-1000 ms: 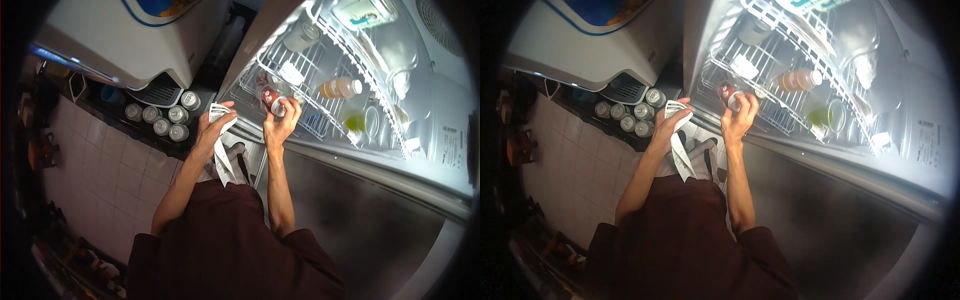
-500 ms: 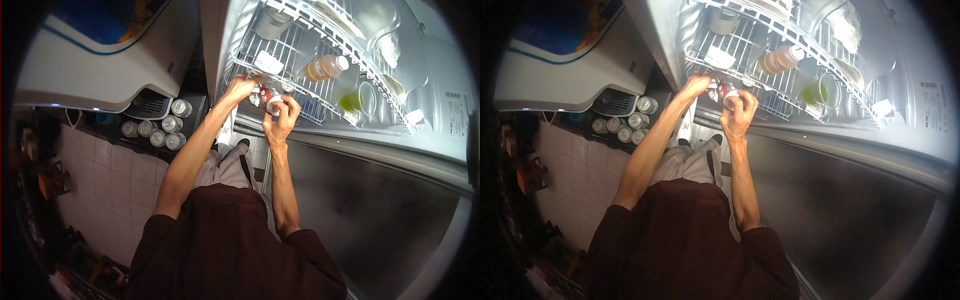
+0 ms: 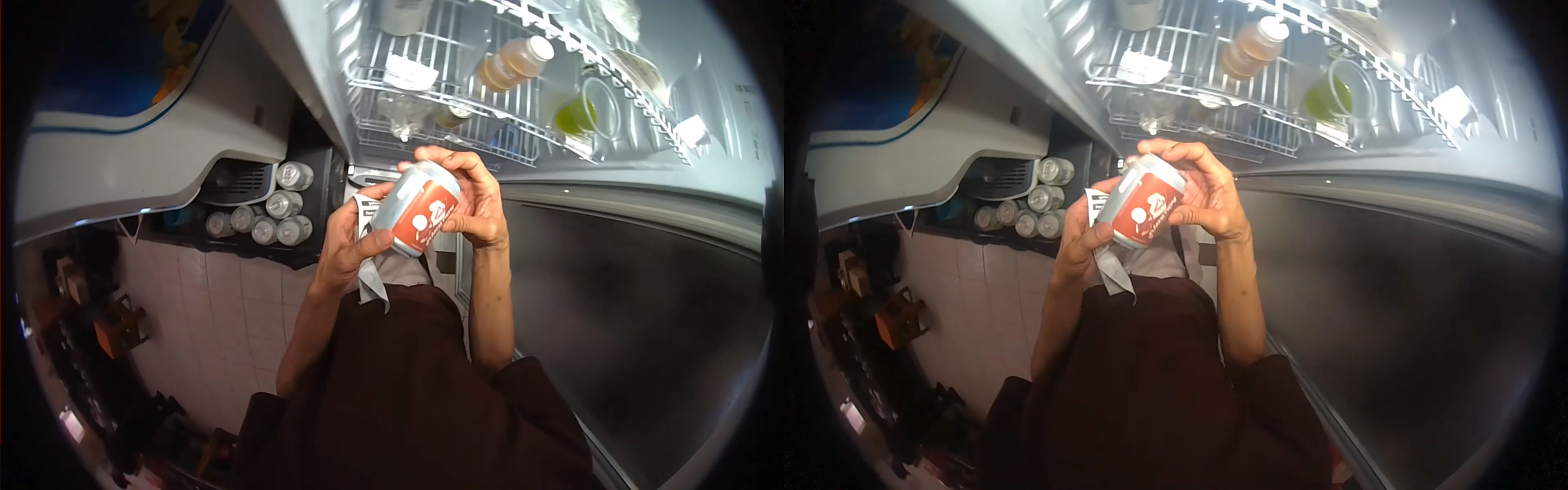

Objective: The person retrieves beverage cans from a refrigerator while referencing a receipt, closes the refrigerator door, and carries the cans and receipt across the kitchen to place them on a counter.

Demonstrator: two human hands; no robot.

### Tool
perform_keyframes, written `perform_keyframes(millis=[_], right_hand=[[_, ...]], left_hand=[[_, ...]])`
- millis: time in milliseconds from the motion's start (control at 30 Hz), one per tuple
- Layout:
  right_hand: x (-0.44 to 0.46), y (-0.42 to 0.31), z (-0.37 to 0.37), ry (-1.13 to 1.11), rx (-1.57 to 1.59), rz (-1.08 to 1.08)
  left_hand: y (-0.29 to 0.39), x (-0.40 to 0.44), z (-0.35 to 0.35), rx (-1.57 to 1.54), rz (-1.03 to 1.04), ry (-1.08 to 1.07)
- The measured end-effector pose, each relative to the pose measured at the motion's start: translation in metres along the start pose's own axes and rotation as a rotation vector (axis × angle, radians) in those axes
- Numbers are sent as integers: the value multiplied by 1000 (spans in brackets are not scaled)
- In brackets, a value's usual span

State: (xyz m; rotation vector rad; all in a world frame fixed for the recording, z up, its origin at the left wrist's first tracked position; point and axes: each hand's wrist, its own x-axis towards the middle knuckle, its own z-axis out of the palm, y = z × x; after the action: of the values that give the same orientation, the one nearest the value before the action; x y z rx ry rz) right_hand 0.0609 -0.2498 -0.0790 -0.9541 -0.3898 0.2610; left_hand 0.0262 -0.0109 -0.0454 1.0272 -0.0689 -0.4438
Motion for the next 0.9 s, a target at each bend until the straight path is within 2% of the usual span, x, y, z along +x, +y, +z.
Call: perform_keyframes(millis=[67, 100, 200, 333, 367, 467, 600, 900], right_hand=[[10, -4, 28, 125, -19, 41], [13, -4, 35, 158, -36, 55], [15, -6, 53, 215, -126, 90], [14, -6, 71, 282, -237, 121], [14, -6, 74, 292, -270, 128], [16, -3, 82, 333, -351, 136], [15, -5, 92, 369, -483, 143], [19, -54, 112, 250, -920, 176]], left_hand=[[1, -10, -1, 134, 113, 162], [9, -14, 4, 53, 112, 201], [5, -26, 7, 80, 245, 255], [-4, -35, 1, 307, 378, 340], [-5, -35, -1, 309, 388, 337], [-3, -29, 14, 44, 417, 376], [-14, -33, 5, 214, 336, 353], [-10, -40, -8, 520, 545, 375]])
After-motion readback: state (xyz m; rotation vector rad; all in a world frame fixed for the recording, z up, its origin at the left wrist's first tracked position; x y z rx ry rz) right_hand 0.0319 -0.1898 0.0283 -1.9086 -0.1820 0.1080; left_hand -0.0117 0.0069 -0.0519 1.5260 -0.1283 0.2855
